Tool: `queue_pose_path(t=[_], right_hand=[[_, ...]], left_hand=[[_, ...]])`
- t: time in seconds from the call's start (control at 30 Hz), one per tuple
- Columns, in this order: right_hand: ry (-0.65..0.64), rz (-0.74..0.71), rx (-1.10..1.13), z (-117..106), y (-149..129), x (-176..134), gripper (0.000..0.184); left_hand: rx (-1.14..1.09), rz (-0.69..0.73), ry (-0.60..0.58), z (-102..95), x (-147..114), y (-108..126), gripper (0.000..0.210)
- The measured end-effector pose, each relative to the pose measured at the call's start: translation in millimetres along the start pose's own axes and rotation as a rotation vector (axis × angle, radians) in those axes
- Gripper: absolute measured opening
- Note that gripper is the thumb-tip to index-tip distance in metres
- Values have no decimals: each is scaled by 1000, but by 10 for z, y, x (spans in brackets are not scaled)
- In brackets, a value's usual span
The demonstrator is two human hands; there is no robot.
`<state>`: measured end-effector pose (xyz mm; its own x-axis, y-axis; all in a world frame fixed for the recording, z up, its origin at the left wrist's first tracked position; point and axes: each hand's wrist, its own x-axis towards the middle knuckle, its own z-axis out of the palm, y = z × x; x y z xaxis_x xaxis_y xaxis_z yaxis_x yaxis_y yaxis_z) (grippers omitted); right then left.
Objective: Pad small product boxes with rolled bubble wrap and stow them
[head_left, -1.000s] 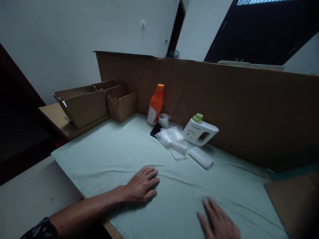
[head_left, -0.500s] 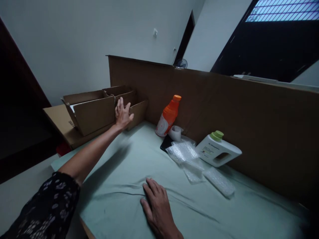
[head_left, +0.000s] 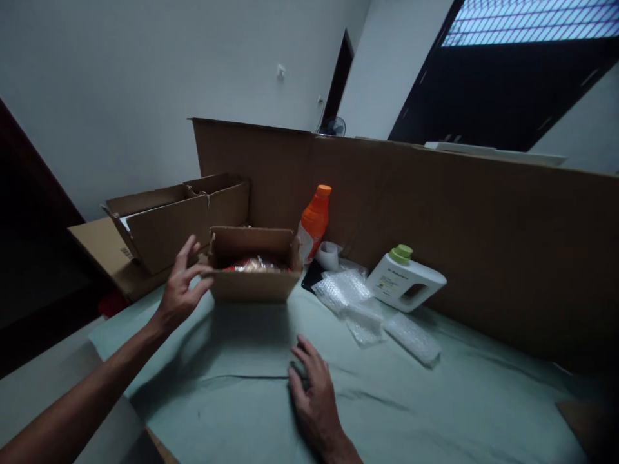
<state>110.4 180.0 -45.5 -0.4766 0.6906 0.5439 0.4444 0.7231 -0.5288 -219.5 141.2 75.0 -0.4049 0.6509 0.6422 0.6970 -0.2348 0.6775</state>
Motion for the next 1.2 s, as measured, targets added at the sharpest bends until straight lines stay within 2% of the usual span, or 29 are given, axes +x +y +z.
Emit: queue_pose_path(t=[0.03,0.1,0.17,0.2,0.27,0.33,0.47,0.6,0.73,0.83,0.93,1.03,1.1,1.2], right_hand=[[63,37,10,-11,17,3,38],[136,107,44,-31,29,5,41],[113,159,109,-50,-1,-2,45],[79,179,147,-61,-29,-9,46],[16,204,213,-91,-100,-27,47],[-2,226,252,-138,-167,-51,50],[78,350,296,-330,-215,-127,49],[131,472,203,-695,-61,-242,41],[132,515,83,-1182,366,-300,29],[198,557,-30,-1514,806,-211,34],[249,600,-114,-1702,1231,2,41],[270,645,-122,-1786,1524,203,28],[295,685,-96,-1864,1601,215,19],[334,743,-19,-2083,1508,-57,33]], left_hand=[[-49,-13,-11,-118,-246,45,14],[-202,-94,18,-272,-673,84,53],[-288,-257,-40,-318,-994,38,85],[-292,-362,-109,-306,-1115,-10,93],[-235,-533,-246,-234,-1286,-121,95],[-159,-581,-320,-124,-1379,-203,86],[-126,-515,-397,141,-1441,-156,77],[-198,-469,-516,495,-1461,122,78],[-242,-393,-634,891,-1485,371,69],[-176,-297,-696,1106,-1553,460,62],[-64,-193,-675,1219,-1633,509,55],[13,-141,-650,1259,-1664,543,49],[41,-132,-640,1270,-1653,557,48],[47,-146,-625,1288,-1617,572,47]])
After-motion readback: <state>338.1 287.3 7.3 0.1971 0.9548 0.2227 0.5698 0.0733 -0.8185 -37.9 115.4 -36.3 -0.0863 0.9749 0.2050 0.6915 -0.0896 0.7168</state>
